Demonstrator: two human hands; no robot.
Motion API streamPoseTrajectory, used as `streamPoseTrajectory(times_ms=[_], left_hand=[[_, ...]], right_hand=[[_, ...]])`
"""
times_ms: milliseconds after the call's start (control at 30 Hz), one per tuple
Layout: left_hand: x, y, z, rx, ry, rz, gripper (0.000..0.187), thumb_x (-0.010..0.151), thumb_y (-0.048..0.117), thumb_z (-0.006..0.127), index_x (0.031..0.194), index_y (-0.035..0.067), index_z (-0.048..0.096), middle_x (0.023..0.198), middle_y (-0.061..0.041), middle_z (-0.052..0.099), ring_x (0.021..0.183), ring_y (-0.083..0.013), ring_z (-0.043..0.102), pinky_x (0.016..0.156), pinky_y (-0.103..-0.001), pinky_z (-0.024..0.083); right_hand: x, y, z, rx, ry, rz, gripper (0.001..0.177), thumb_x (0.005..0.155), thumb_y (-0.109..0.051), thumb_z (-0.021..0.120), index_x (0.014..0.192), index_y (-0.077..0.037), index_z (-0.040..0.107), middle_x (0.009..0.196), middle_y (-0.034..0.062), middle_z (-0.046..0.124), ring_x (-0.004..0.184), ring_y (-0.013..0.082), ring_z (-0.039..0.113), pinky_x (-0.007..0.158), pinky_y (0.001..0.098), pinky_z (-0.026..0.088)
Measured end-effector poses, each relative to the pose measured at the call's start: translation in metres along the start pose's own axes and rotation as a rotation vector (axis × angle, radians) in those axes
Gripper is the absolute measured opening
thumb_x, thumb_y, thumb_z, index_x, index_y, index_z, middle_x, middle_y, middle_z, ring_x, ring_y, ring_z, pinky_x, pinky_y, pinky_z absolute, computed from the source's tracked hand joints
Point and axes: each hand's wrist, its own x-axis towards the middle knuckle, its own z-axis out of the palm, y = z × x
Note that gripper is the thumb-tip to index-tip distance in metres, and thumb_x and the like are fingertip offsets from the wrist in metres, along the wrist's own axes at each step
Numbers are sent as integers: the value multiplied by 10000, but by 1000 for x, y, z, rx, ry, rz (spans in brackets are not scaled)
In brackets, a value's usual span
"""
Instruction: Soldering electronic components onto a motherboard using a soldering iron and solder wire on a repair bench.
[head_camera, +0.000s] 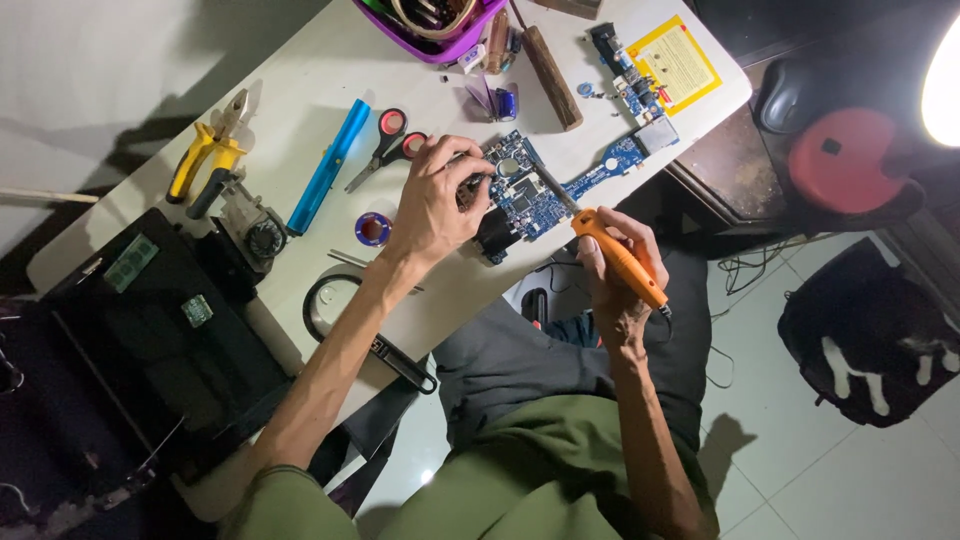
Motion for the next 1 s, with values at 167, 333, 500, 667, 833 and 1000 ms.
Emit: streamPoseTrajectory(times_ms=[167, 333, 500, 667, 833, 1000], left_hand=[[0, 5, -2, 5, -8, 5, 144, 955, 160, 679, 1083, 181, 742, 1132, 11, 598, 1197, -236, 649, 1140, -538, 372], [-4, -3, 9, 23, 15, 10, 122, 956, 194, 717, 1070, 173, 754, 1130, 6, 594, 1159, -236, 655, 1127, -546, 376], [-4, -4, 10, 47, 44, 34, 105, 951, 218, 738, 1050, 185, 751, 1122, 19, 597, 1161, -226, 650, 1126, -527, 376], [-4, -3, 7, 44, 27, 30, 95, 957, 203, 736, 1051, 188, 735, 1131, 23, 596, 1161, -228, 658, 1137, -528, 358], [-1, 0, -2, 11, -21, 15, 90, 973, 213, 728, 1061, 192, 737, 1140, 35, 600, 1178, -223, 656, 1154, -529, 340], [1, 2, -9, -20, -92, 0, 105, 995, 167, 684, 1080, 172, 745, 1161, -2, 608, 1224, -252, 647, 1176, -550, 319]], right_hand=[[0, -2, 0, -3, 0, 7, 399, 936, -28, 762, 1315, 0, 641, 939, 210, 696, 745, 216, 686, 754, 336, 609], [0, -4, -1, -12, -6, 11, 397, 943, -19, 745, 1324, 3, 635, 941, 212, 693, 749, 215, 683, 755, 341, 605], [0, -4, 0, -38, -11, 1, 397, 947, -29, 748, 1324, 10, 629, 945, 206, 691, 759, 218, 688, 751, 343, 605], [-1, -11, 3, -30, 4, 38, 387, 951, -42, 752, 1317, 7, 639, 917, 195, 685, 754, 198, 673, 740, 326, 592], [-1, -10, 3, -37, 4, 42, 389, 951, -22, 751, 1320, 20, 634, 909, 200, 680, 747, 199, 664, 727, 326, 586], [-1, -9, 1, -15, 8, 34, 390, 942, -12, 754, 1314, 4, 640, 927, 222, 694, 748, 224, 684, 751, 341, 598]])
